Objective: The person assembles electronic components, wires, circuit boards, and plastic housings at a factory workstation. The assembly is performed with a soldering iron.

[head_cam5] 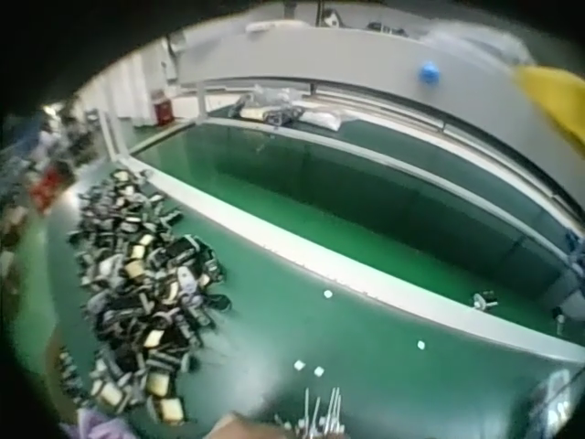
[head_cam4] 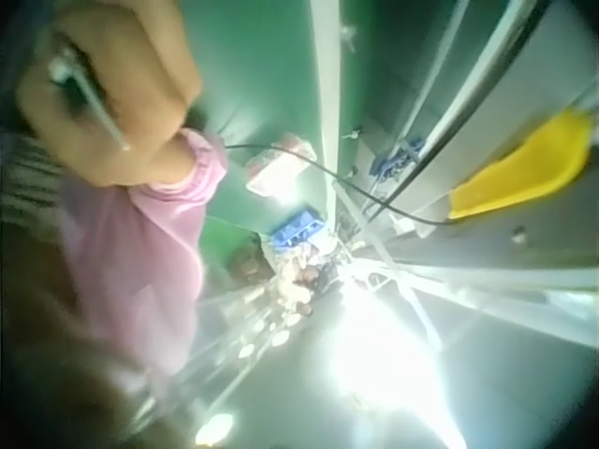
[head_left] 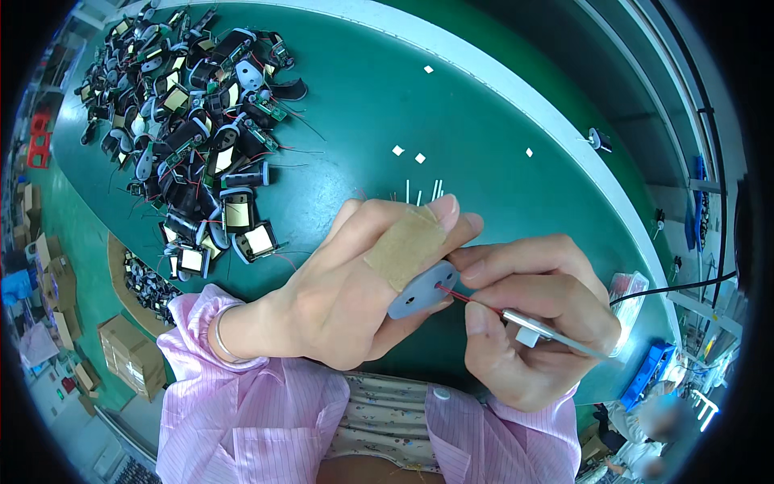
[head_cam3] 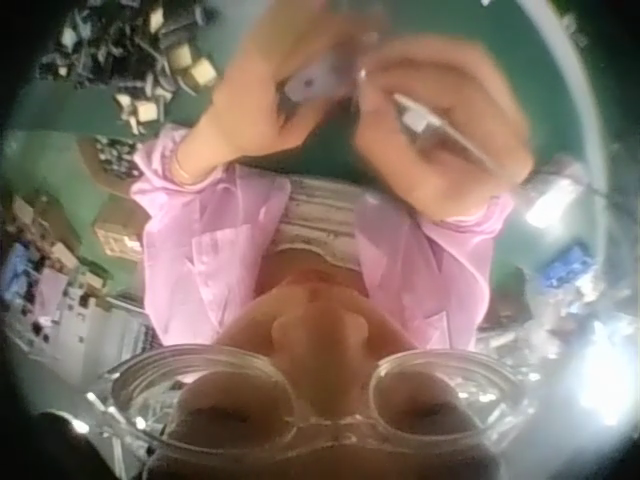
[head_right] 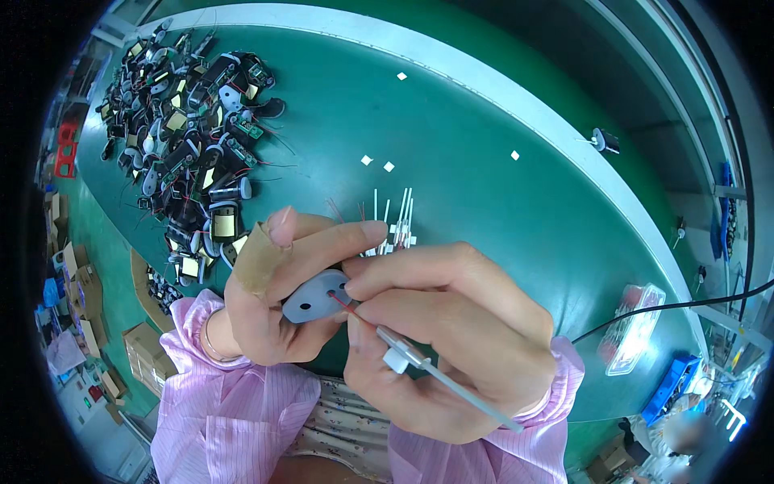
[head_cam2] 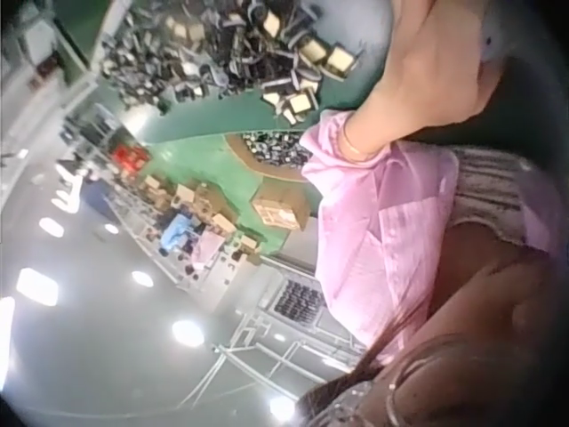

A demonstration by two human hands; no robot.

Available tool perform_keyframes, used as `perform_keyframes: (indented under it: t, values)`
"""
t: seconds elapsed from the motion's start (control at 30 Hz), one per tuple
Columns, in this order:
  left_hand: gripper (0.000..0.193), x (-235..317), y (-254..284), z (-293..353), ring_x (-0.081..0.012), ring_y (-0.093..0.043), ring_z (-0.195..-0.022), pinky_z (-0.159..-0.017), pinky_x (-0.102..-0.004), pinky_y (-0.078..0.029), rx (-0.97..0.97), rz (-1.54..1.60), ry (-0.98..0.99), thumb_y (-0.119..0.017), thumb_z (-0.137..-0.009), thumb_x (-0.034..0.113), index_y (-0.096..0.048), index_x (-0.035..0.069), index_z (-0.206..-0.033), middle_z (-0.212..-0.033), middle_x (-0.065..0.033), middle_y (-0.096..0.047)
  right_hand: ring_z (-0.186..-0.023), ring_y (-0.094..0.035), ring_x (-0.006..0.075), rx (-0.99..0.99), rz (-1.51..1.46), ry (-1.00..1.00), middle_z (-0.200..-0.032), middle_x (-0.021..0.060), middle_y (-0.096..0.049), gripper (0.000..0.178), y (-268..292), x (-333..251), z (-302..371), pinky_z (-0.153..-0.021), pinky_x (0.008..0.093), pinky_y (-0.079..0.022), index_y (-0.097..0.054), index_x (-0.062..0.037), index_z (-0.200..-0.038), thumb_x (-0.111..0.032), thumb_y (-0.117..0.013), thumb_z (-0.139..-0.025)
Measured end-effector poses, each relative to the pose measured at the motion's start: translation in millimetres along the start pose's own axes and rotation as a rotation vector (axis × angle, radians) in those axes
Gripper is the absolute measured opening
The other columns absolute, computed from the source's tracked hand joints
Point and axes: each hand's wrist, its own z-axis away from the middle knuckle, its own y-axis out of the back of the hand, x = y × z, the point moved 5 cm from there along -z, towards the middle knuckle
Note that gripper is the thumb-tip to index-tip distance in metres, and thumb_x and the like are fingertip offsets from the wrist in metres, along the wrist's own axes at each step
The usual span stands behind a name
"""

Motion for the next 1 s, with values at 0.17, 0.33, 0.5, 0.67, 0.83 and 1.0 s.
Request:
perform_keyframes:
  t: [0.17,0.33,0.5,0.67,0.83,1.0]
  values:
    - [0.096,-1.2,-1.4,2.0,-0.0280,-0.066,-0.074,-0.067,-0.0384,-0.050,0.025,-0.015,0.002,-0.063,-0.071,-0.006,-0.005,-0.004,-0.147,-0.111,-0.0304,-0.061,-0.078,-0.069,0.0294,0.010,0.016,0.015,-0.088,0.0197,-0.062,0.011,-2.2,-1.4,-0.2,-0.069,0.0354,-0.058,-0.061,0.0034,-0.082,0.000,-0.069,-0.076]
    - [0.095,0.5,0.3,1.2,-0.0281,-0.066,-0.074,-0.068,-0.0380,-0.048,0.023,-0.030,-0.003,-0.063,-0.070,-0.006,-0.006,-0.004,-0.146,-0.112,-0.0305,-0.060,-0.079,-0.069,0.0293,0.023,0.034,0.047,-0.088,0.0191,-0.062,0.013,-1.8,-4.1,-0.3,-0.070,0.0354,-0.058,-0.060,0.0038,-0.084,0.001,-0.069,-0.076]
    - [0.095,0.8,0.4,0.5,-0.0288,-0.066,-0.076,-0.073,-0.0388,-0.045,0.013,-0.043,0.001,-0.062,-0.070,-0.007,-0.005,-0.004,-0.146,-0.113,-0.0299,-0.060,-0.079,-0.069,0.0295,-0.007,0.056,0.030,-0.089,0.0200,-0.062,0.013,-1.8,-4.8,-0.7,-0.071,0.0359,-0.058,-0.060,0.0051,-0.084,0.004,-0.068,-0.074]
    - [0.096,1.3,0.1,2.5,-0.0282,-0.066,-0.077,-0.078,-0.0392,-0.043,-0.011,-0.012,0.012,-0.063,-0.069,-0.006,-0.005,-0.003,-0.146,-0.114,-0.0293,-0.060,-0.080,-0.069,0.0300,-0.023,0.053,0.042,-0.089,0.0201,-0.061,0.013,-1.0,-7.3,-0.3,-0.071,0.0360,-0.058,-0.060,0.0055,-0.084,0.005,-0.068,-0.073]
    - [0.096,1.7,-0.6,1.8,-0.0278,-0.066,-0.077,-0.076,-0.0384,-0.044,-0.009,-0.019,0.005,-0.063,-0.069,-0.006,-0.006,-0.003,-0.147,-0.113,-0.0289,-0.061,-0.080,-0.069,0.0303,-0.012,0.046,0.017,-0.089,0.0202,-0.061,0.014,1.1,-6.8,-0.1,-0.070,0.0358,-0.059,-0.060,0.0054,-0.084,0.006,-0.068,-0.073]
    - [0.096,1.5,0.4,1.0,-0.0273,-0.065,-0.076,-0.072,-0.0377,-0.046,0.004,-0.041,-0.007,-0.063,-0.070,-0.005,-0.006,-0.002,-0.147,-0.111,-0.0292,-0.061,-0.079,-0.068,0.0298,-0.025,0.038,0.021,-0.089,0.0207,-0.061,0.014,-1.0,-6.9,0.6,-0.070,0.0355,-0.059,-0.059,0.0054,-0.084,0.006,-0.068,-0.073]
